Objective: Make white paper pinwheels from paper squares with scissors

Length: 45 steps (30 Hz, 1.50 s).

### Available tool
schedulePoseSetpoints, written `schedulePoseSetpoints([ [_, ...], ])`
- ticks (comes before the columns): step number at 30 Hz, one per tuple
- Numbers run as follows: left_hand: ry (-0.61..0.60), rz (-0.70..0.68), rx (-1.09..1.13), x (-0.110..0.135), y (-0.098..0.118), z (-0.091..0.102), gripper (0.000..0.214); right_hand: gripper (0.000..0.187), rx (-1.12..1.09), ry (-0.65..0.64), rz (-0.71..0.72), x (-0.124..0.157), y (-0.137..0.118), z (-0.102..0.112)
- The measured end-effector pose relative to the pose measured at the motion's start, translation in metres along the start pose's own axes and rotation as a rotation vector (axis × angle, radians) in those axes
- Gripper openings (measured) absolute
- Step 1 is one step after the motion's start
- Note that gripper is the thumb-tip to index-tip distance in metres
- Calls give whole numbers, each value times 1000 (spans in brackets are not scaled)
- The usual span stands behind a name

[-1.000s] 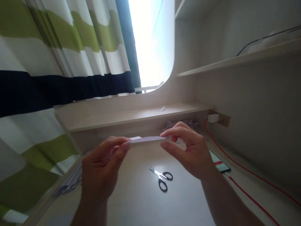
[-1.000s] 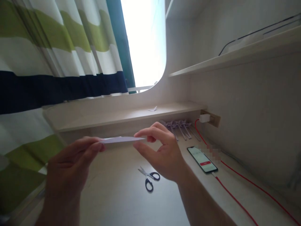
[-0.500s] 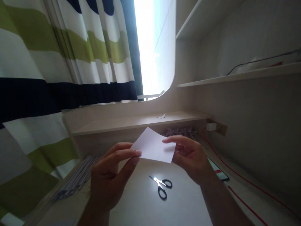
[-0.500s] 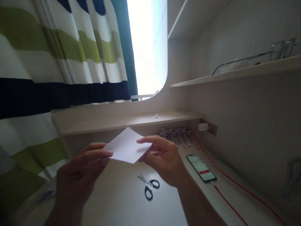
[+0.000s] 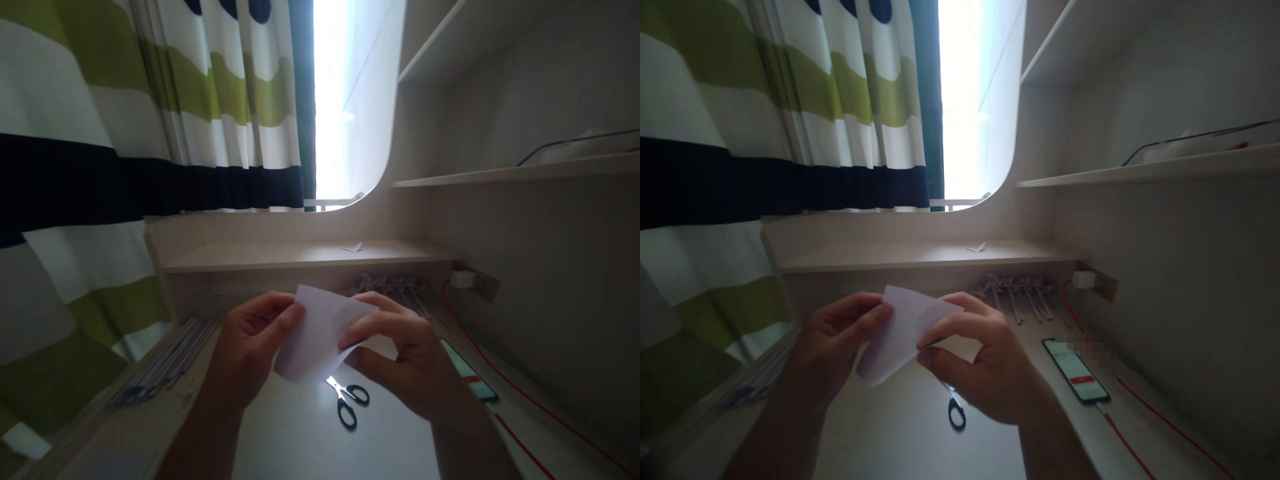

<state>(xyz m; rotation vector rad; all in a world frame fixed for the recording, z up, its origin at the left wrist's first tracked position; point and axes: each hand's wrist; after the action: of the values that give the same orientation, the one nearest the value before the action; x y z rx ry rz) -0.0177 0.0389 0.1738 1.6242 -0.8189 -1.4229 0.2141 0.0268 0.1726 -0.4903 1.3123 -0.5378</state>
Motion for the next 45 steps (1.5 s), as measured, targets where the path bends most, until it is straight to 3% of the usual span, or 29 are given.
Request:
schedulePoseSetpoints([
  [4, 59, -51, -116, 6, 4, -5, 22, 11, 86, 39, 41, -3, 10, -1],
  [7, -5, -96, -187, 9, 7, -7, 17, 10, 93, 87, 57, -5, 14, 1],
  [12, -130, -133, -204, 9, 3, -7, 14, 6, 59, 48, 27, -6, 13, 0],
  [21, -21, -190, -104, 15, 2, -13, 15, 8, -42, 173, -152, -5, 11, -3],
  [32, -21, -260, -117, 17, 9, -17, 23, 10, 6, 159, -142, -4, 11, -3],
  [36, -9, -342, -157, 17, 9, -16, 13, 10, 3, 142, -145, -4, 9, -3],
  [45, -33, -346, -184, 21, 16, -14, 5, 10, -34, 144, -213, -1, 1, -2],
])
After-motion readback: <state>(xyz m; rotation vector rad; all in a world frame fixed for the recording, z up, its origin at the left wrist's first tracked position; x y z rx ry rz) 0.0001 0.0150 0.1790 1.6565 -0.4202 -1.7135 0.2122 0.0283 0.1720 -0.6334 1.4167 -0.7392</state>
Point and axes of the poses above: each hand's wrist, its own x-axis away from the middle knuckle, its own z-axis out of the back of the hand, y = z × x, and after that the axes turned 9 degrees about y, right-handed
